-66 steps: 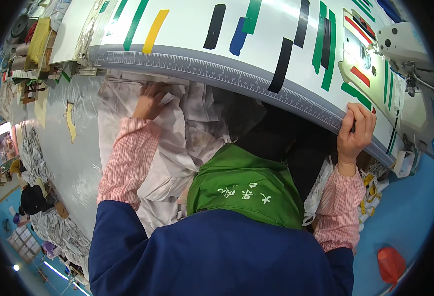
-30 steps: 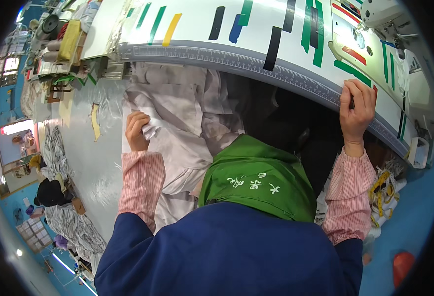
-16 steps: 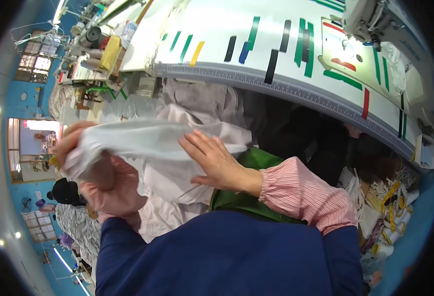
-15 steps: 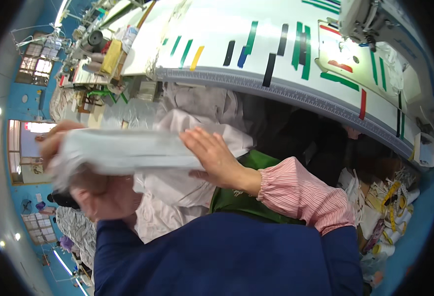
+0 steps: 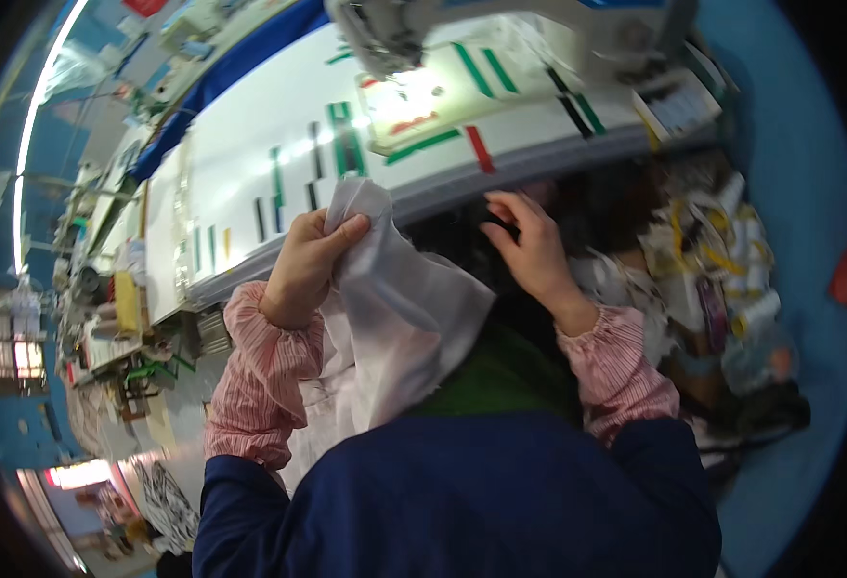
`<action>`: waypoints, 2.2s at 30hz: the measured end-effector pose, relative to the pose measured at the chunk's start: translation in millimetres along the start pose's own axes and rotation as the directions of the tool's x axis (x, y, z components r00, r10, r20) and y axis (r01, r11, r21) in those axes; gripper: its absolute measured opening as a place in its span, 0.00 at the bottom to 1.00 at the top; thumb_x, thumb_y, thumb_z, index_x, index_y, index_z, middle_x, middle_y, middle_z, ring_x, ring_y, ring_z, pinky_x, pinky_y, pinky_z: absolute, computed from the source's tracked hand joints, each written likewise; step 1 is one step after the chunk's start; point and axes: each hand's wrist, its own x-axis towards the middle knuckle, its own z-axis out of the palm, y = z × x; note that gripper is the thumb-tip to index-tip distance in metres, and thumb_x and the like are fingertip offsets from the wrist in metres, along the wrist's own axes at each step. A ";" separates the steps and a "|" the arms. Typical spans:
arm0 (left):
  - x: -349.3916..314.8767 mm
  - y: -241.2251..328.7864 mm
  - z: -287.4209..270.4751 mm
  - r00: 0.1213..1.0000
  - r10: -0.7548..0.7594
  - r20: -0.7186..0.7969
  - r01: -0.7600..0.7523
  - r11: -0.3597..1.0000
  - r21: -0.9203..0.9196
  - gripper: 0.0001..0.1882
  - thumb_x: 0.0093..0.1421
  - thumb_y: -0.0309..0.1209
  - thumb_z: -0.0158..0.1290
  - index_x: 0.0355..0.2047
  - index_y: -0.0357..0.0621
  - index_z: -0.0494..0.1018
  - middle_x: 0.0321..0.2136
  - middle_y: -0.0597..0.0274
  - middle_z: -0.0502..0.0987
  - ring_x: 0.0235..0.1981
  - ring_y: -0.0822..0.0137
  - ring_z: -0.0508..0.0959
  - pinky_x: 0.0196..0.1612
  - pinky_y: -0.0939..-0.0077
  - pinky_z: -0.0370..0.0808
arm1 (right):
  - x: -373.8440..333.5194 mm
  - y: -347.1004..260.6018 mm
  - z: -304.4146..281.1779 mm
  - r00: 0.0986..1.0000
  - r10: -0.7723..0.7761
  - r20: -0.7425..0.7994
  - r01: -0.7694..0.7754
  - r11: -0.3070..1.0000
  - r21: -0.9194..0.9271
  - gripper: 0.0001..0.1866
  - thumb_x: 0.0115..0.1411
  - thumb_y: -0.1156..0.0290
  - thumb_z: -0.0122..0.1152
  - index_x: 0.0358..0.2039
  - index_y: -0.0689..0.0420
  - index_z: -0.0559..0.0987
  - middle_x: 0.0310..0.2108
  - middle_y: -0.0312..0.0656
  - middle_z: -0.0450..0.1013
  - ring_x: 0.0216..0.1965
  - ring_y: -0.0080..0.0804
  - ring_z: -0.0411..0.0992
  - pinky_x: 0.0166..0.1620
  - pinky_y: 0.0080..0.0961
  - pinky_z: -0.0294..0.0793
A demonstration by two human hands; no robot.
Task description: Sewing fabric pieces together using an industrial sewing machine to create pillow covers.
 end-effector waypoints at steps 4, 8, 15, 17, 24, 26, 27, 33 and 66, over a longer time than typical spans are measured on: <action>-1.4 -19.6 24.9 0.994 -0.053 0.093 0.047 0.997 0.064 0.13 0.67 0.36 0.52 0.36 0.35 0.77 0.22 0.72 0.75 0.20 0.82 0.71 0.21 0.86 0.67 | 6.5 -58.2 -13.4 0.975 -0.184 0.123 0.154 0.964 0.218 0.14 0.54 0.78 0.66 0.42 0.61 0.78 0.40 0.41 0.74 0.40 0.30 0.74 0.43 0.24 0.74; -5.1 -25.2 32.0 0.970 -0.007 0.244 0.009 1.000 -0.006 0.14 0.69 0.34 0.49 0.42 0.34 0.76 0.30 0.70 0.78 0.28 0.82 0.74 0.31 0.87 0.70 | 21.0 -63.4 -12.5 0.953 -0.263 0.150 0.233 0.953 0.192 0.14 0.54 0.76 0.68 0.42 0.59 0.79 0.40 0.41 0.74 0.41 0.34 0.73 0.44 0.27 0.73; -13.5 -29.8 35.8 0.948 0.110 0.298 -0.153 0.980 0.125 0.15 0.70 0.34 0.47 0.43 0.33 0.74 0.29 0.73 0.74 0.33 0.83 0.68 0.36 0.85 0.69 | 38.0 -61.7 -16.4 0.842 -0.424 0.333 0.363 0.903 0.232 0.10 0.50 0.78 0.68 0.34 0.58 0.80 0.38 0.40 0.74 0.41 0.37 0.72 0.44 0.30 0.73; -15.2 -29.1 35.6 0.947 0.110 0.301 -0.155 0.979 0.129 0.16 0.70 0.36 0.46 0.43 0.33 0.74 0.30 0.72 0.74 0.33 0.83 0.68 0.36 0.85 0.69 | 34.8 -61.2 -15.7 0.859 -0.426 0.286 0.369 0.900 0.231 0.09 0.49 0.78 0.69 0.32 0.58 0.79 0.37 0.39 0.74 0.40 0.37 0.72 0.43 0.30 0.73; -10.4 -22.3 34.8 0.990 -0.013 0.143 0.045 0.973 -0.228 0.19 0.71 0.40 0.44 0.45 0.36 0.74 0.33 0.67 0.77 0.31 0.81 0.73 0.35 0.85 0.71 | 24.7 -83.5 -6.6 0.853 -0.521 -0.029 0.522 0.852 0.033 0.08 0.48 0.78 0.70 0.29 0.59 0.79 0.35 0.39 0.75 0.37 0.36 0.73 0.39 0.28 0.74; -11.1 -23.9 37.4 0.990 0.059 0.126 -0.032 0.979 -0.202 0.18 0.71 0.40 0.44 0.43 0.36 0.74 0.29 0.71 0.76 0.27 0.83 0.71 0.30 0.87 0.68 | 26.8 -85.1 -1.3 0.863 -0.505 -0.017 0.505 0.861 0.067 0.08 0.48 0.78 0.69 0.29 0.59 0.78 0.35 0.39 0.75 0.37 0.36 0.73 0.39 0.27 0.74; -11.3 -27.9 38.6 0.990 0.058 0.126 -0.032 0.979 -0.203 0.18 0.71 0.40 0.44 0.43 0.36 0.74 0.29 0.71 0.76 0.27 0.83 0.71 0.30 0.87 0.68 | 27.6 -84.5 1.5 0.873 -0.488 -0.003 0.486 0.868 0.101 0.08 0.49 0.78 0.69 0.29 0.59 0.78 0.34 0.39 0.76 0.36 0.36 0.74 0.39 0.27 0.74; -17.0 -49.7 46.3 0.989 0.026 0.145 0.008 0.973 -0.229 0.17 0.70 0.41 0.46 0.42 0.38 0.74 0.25 0.74 0.73 0.23 0.84 0.68 0.24 0.89 0.64 | 24.4 -68.2 13.4 0.897 -0.441 0.001 0.433 0.881 0.189 0.07 0.53 0.79 0.66 0.32 0.59 0.77 0.33 0.39 0.76 0.33 0.35 0.74 0.37 0.27 0.74; -34.4 -88.6 77.1 0.980 0.142 0.141 -0.127 0.986 -0.107 0.14 0.70 0.33 0.44 0.46 0.34 0.74 0.26 0.71 0.73 0.28 0.81 0.68 0.31 0.84 0.67 | -12.7 -67.6 -12.1 0.923 -0.191 0.333 0.121 0.968 0.219 0.08 0.51 0.76 0.68 0.28 0.60 0.75 0.46 0.43 0.73 0.48 0.41 0.71 0.46 0.30 0.73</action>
